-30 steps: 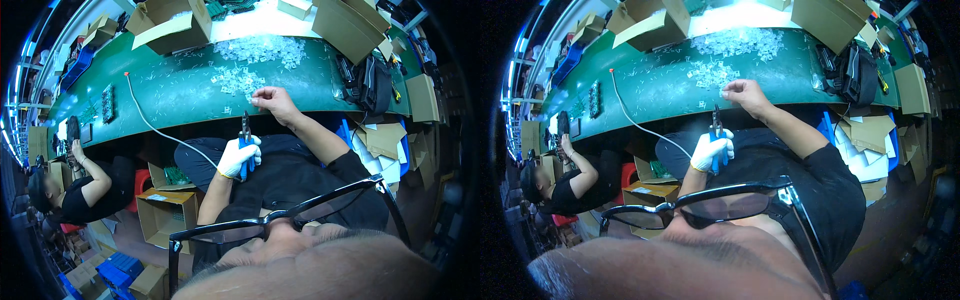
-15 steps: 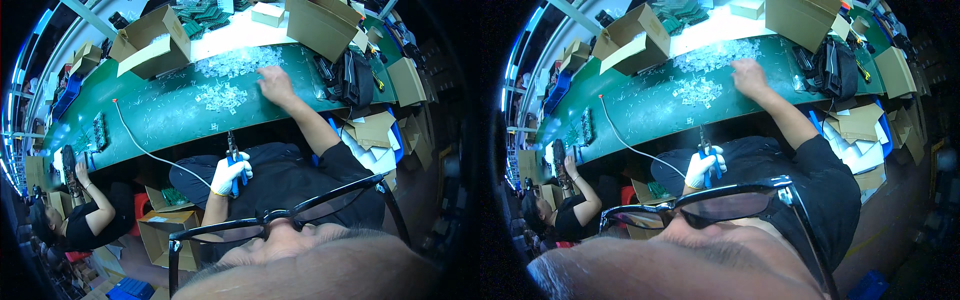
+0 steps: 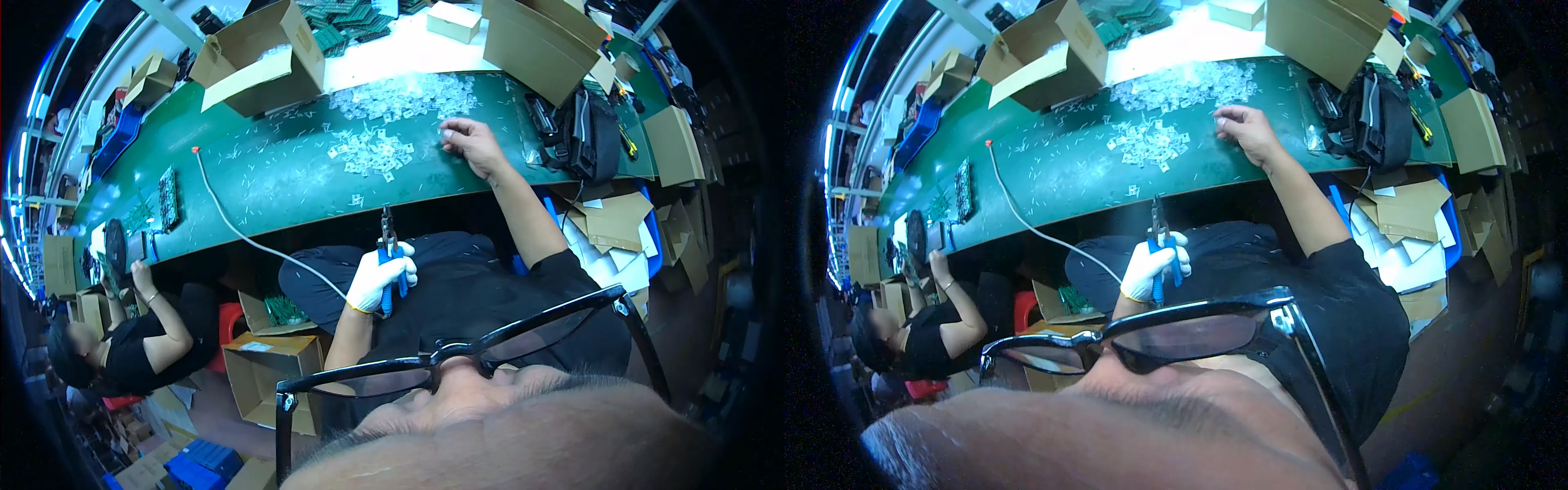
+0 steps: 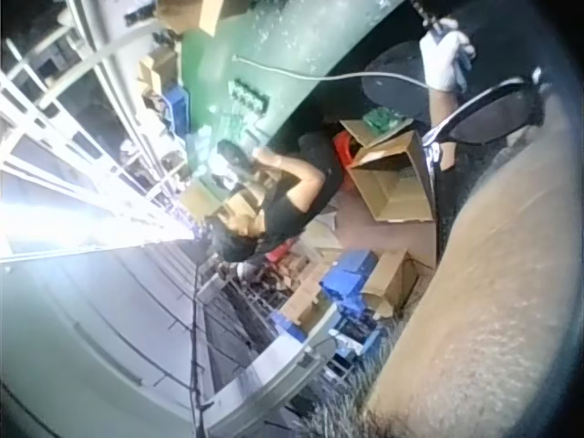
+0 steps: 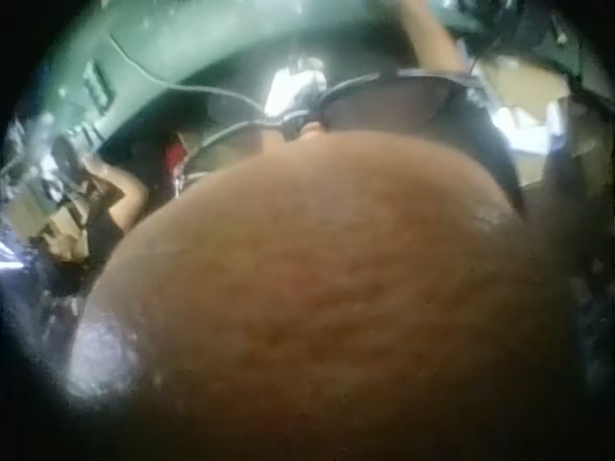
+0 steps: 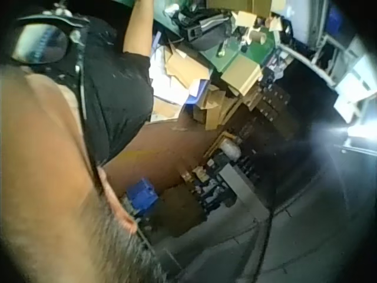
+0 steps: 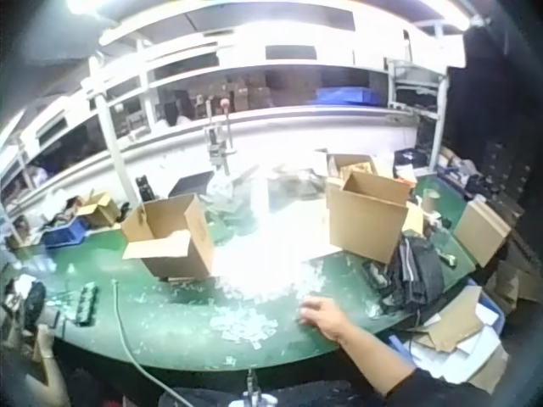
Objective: The person repeatedly picks up small components from the table by hand and trims them using pliers.
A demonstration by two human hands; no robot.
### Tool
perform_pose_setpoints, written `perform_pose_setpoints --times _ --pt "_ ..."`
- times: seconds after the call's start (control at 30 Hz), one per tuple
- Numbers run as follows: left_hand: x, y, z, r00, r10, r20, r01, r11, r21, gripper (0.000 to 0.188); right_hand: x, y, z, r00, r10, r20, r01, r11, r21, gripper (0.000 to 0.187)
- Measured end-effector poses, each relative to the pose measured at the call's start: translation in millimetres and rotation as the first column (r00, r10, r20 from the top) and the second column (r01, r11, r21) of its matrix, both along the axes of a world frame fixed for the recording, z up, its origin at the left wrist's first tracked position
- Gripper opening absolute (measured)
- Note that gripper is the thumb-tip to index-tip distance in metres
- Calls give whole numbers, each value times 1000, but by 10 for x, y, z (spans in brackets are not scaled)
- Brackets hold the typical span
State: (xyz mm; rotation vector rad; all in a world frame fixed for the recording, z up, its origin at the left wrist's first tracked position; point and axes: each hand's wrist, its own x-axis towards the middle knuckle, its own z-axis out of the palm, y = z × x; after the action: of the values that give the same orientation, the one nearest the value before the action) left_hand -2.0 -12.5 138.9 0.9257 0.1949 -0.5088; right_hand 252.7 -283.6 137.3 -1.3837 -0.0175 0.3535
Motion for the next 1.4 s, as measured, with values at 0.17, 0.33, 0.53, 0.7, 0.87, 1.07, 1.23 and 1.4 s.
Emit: perform_pose_setpoints --times 0.17,0.33,0.53,0.7,0.87,1.07,1.23,1.4 --pt "75 41 36 997 -43 60 44 999 -27 50 -521 399 45 945 289 -151 -207 890 406 14" --pt "114 5 22 999 -25 39 25 1000 15 53 -880 732 174 895 391 -212 -270 856 440 18" --pt "93 3 -24 999 1 33 2 997 -76 57 -1037 855 188 942 315 -121 -278 928 247 17" --pt "88 31 -29 999 -17 36 19 999 -47 55 -1070 881 220 960 273 -61 -261 953 152 14" --pt "83 10 55 1000 0 14 0 999 40 45 -1075 873 242 962 271 -28 -270 962 45 12" --pt "89 42 325 1000 7 16 -10 977 212 19 -1095 845 286 959 281 -18 -280 959 40 13" --pt "70 37 71 995 96 17 -96 995 17 29 -980 846 283 965 253 -63 -244 962 124 15" --pt "-18 -38 77 998 62 -7 -62 998 0 33 -760 858 206 976 195 94 -185 977 -107 18"
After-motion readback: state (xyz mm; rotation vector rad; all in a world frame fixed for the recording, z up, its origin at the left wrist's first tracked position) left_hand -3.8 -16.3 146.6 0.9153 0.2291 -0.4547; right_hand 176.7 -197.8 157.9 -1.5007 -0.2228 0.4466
